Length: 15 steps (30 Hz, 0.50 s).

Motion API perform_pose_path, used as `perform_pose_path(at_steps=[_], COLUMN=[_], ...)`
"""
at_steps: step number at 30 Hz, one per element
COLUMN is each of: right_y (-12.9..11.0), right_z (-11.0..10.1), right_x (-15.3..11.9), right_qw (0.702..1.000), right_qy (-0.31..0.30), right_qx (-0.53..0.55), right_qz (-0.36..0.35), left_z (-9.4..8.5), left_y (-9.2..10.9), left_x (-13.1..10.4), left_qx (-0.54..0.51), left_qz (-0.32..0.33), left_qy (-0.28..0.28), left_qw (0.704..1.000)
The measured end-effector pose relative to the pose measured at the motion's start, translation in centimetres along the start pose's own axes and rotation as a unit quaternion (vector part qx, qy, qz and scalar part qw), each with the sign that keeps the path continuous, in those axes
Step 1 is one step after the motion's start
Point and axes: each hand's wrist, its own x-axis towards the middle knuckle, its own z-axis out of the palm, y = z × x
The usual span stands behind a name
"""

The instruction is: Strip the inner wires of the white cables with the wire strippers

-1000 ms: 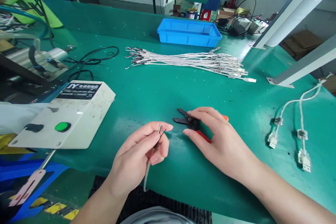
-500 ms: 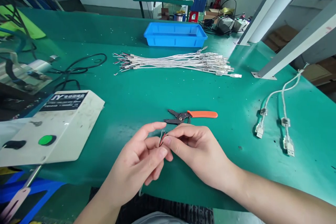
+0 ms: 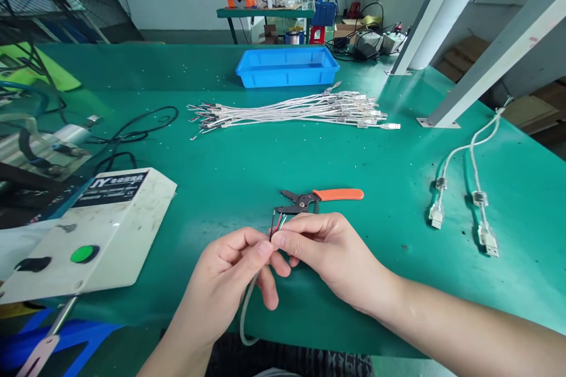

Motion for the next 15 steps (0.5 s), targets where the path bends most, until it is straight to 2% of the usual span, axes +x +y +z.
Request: perform_pose_path(at_steps=[9, 15], right_y=[0.45, 0.53], right_z=[-0.25, -0.04], right_x=[-0.14, -0.28], right_qw=[0.999, 0.998], right_qy=[0.035, 0.043], right_qx=[0.004, 0.037], right_qz=[-0.038, -0.029], left_z=[-0.06, -0.06], left_y=[0.18, -0.22], left_x=[-0.26, -0.32], left_qx=[0.033, 0.026], left_qz=[-0.03, -0.001], left_qy=[-0.031, -0.026], left_qw=[0.999, 0.999])
